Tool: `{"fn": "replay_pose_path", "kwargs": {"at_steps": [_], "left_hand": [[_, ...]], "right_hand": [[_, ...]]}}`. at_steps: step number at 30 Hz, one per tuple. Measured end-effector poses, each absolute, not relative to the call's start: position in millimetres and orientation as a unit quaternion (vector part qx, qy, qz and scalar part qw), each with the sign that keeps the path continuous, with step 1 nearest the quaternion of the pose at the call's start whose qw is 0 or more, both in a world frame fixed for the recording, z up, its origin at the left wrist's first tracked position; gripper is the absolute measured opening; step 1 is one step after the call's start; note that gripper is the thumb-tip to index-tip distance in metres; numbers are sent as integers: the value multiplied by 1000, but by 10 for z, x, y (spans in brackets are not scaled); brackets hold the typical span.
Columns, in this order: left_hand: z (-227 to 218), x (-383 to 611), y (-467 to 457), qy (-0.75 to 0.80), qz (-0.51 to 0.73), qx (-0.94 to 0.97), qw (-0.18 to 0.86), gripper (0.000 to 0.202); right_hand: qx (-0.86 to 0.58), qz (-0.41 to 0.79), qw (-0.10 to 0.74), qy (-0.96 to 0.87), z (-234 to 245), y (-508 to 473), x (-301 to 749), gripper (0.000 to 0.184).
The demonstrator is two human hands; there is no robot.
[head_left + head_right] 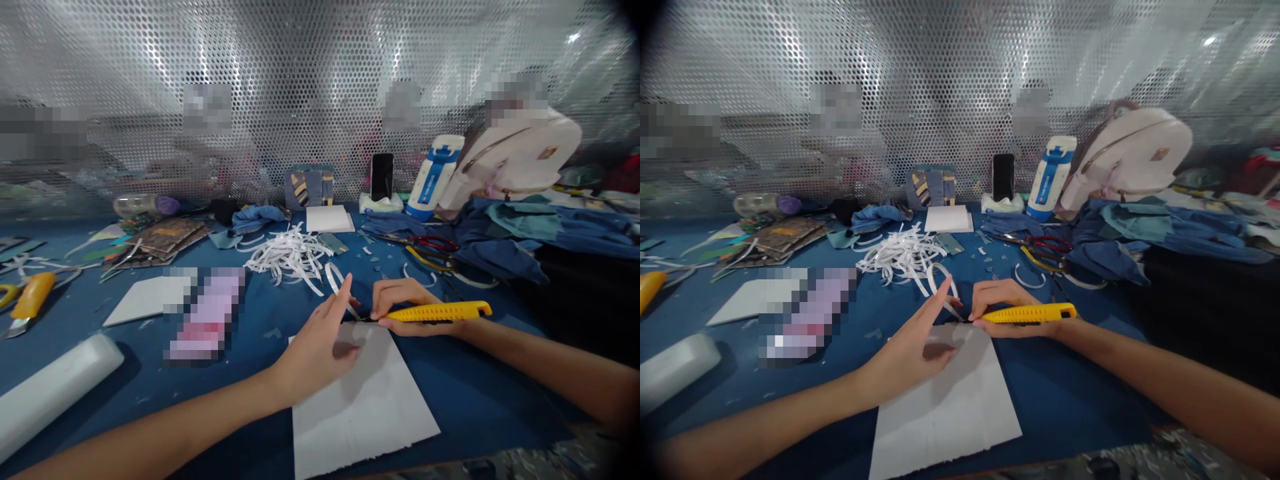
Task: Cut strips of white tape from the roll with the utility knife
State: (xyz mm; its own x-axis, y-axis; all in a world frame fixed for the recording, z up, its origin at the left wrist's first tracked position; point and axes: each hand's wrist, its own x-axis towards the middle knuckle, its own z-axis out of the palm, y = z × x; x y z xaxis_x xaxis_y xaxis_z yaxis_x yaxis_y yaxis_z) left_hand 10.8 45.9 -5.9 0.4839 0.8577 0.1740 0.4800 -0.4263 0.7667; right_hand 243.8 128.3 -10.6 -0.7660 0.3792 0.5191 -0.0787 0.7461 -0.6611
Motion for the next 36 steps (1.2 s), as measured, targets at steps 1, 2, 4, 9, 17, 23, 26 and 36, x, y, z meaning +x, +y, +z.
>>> {"fn": "replay_pose_path", "kwargs": {"at_steps": [1, 2, 4, 9, 17, 23, 26, 36], "left_hand": [[-58, 109, 459, 420, 286, 795, 331, 103], [-56, 110, 458, 418, 287, 796, 331, 103], [-49, 112, 455, 415, 289, 797, 331, 102], [-32, 116, 450, 426, 279, 793, 335, 101], [-42, 116, 450, 427, 276, 793, 336, 99], [-40, 115, 446, 425, 283, 790, 340, 100], [-46, 114, 451, 422, 286, 792, 336, 100], [-62, 111, 461, 419, 287, 794, 333, 104]], "right_hand": [[-86, 348, 333, -873, -120, 1286, 2439, 4], [-83, 349, 335, -871, -130, 1290, 2439, 4], [-81, 349, 339, -870, -133, 1294, 2440, 5], [-81, 337, 315, -884, -61, 1288, 2454, 2], [-57, 326, 308, -892, -27, 1281, 2471, 4], [-58, 339, 328, -880, -16, 1267, 2456, 4], [-59, 340, 337, -876, -20, 1259, 2452, 5], [-83, 345, 342, -870, -92, 1274, 2462, 5]]}}
